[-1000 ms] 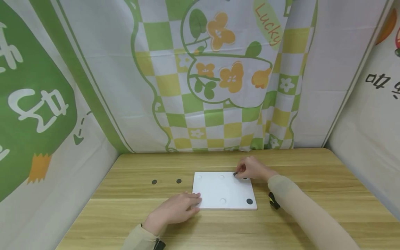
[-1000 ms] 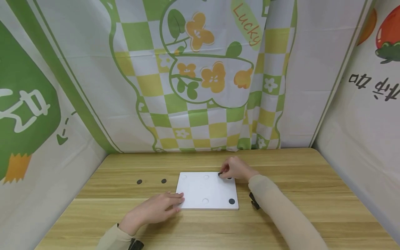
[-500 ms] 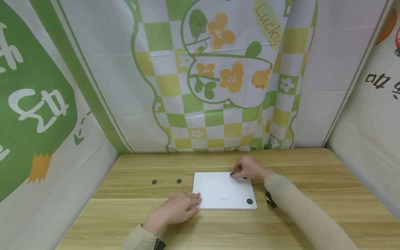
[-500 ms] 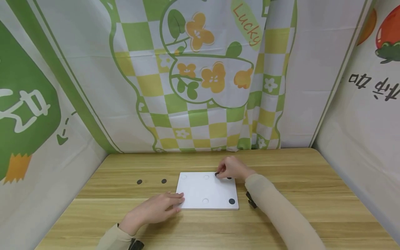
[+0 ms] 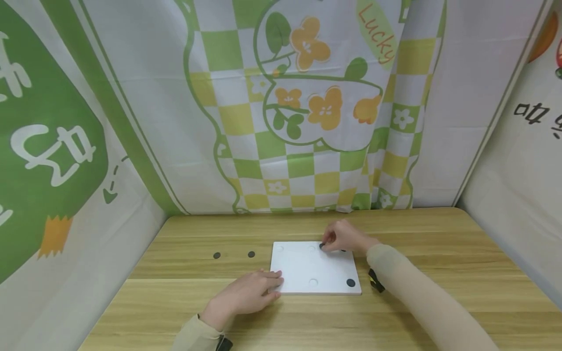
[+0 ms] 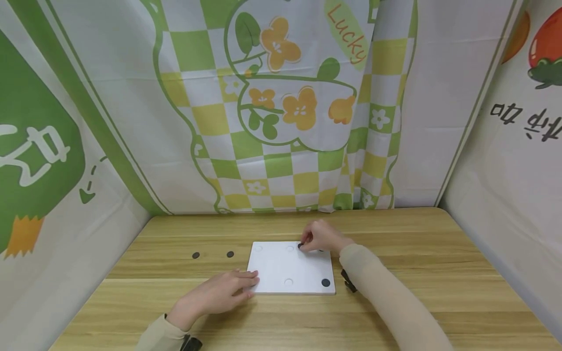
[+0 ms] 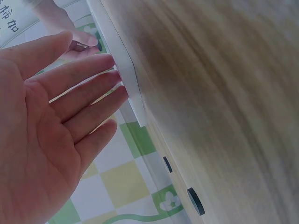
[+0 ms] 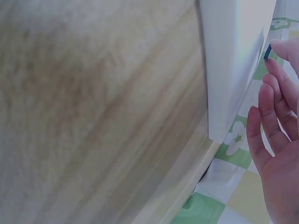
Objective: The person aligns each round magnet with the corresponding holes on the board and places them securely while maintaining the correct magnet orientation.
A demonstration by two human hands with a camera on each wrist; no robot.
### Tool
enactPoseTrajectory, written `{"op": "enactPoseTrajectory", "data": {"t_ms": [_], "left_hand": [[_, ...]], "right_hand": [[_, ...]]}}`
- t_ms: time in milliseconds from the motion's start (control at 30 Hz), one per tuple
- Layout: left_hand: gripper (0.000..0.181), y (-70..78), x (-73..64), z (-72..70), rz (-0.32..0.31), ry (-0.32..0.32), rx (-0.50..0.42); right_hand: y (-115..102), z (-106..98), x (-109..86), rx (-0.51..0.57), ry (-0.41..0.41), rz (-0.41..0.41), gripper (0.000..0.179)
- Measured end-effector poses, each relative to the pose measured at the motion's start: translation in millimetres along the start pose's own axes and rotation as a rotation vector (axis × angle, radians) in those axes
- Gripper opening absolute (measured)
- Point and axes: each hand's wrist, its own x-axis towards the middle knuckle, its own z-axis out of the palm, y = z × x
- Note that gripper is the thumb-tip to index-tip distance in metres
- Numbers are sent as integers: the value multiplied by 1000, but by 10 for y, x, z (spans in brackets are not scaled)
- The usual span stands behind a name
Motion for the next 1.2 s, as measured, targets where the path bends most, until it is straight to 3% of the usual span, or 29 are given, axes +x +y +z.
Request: {"op": "enactPoseTrajectory", "data": {"t_ms": [300, 700, 1200], "left_hand": [[37, -6, -8, 10, -2, 1, 9], [38, -2, -5, 9, -9, -5, 5], [38, -15, 12, 20, -12, -3, 11]], "right_hand": [[-58, 16, 36, -6, -20, 20, 11], [-109, 47, 104, -45, -32, -55, 9], [-172, 81, 152, -54, -37, -65, 10]]}}
